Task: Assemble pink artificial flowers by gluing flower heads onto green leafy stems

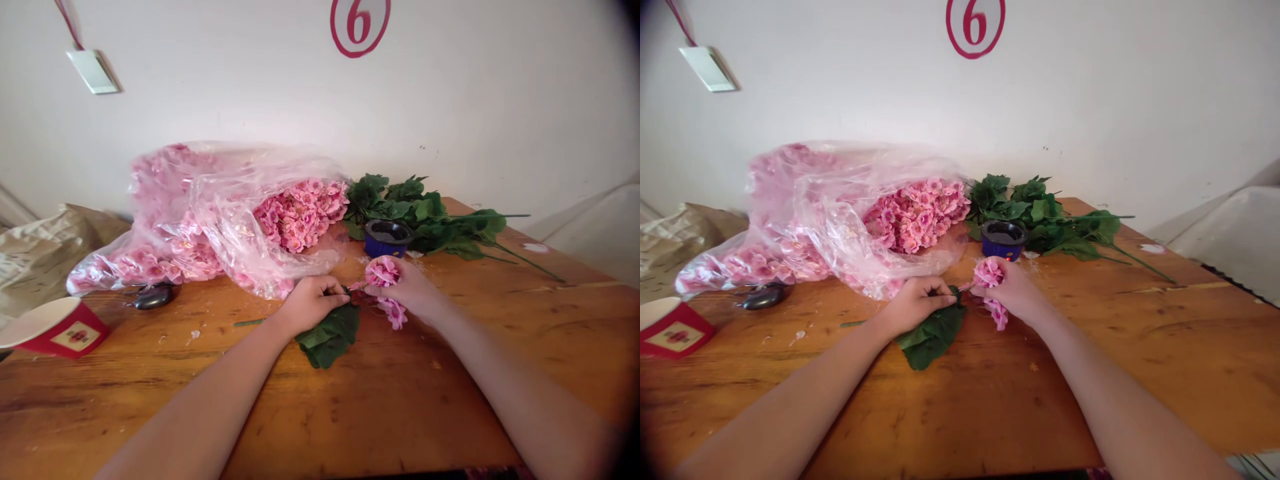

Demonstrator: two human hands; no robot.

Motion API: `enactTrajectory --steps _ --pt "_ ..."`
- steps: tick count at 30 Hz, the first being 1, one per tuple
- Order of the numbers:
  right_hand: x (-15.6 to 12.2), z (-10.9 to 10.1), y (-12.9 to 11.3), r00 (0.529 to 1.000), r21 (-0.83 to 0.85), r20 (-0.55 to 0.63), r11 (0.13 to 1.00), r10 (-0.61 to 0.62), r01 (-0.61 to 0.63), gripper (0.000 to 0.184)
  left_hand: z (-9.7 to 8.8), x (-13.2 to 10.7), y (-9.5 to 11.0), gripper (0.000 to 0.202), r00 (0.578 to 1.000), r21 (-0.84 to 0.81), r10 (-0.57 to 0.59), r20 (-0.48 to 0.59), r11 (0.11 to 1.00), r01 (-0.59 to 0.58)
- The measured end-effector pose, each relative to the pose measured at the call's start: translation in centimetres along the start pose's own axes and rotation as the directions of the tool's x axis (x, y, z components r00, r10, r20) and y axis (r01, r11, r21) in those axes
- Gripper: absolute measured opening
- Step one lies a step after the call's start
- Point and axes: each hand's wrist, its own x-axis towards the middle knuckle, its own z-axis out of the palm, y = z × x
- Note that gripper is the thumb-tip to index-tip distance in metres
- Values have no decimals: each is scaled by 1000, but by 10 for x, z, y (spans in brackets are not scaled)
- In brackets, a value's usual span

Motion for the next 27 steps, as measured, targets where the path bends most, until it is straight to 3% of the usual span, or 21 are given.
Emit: enactTrajectory --steps 3,7,18,27 --pt "2 -2 3 995 -81 70 994 -66 72 40 1 1 -3 13 1000 26 3 29 1000 -4" --pt "6 -4 6 988 -158 137 984 -66 87 36 2 2 -6 13 999 76 10 50 997 -14" --pt "7 1 9 997 -191 76 981 -5 19 32 2 3 -1 13 997 171 25 68 985 -36" --pt "10 -1 9 989 -224 -36 966 -143 132 41 2 0 8 16 997 242 59 -51 969 -45"
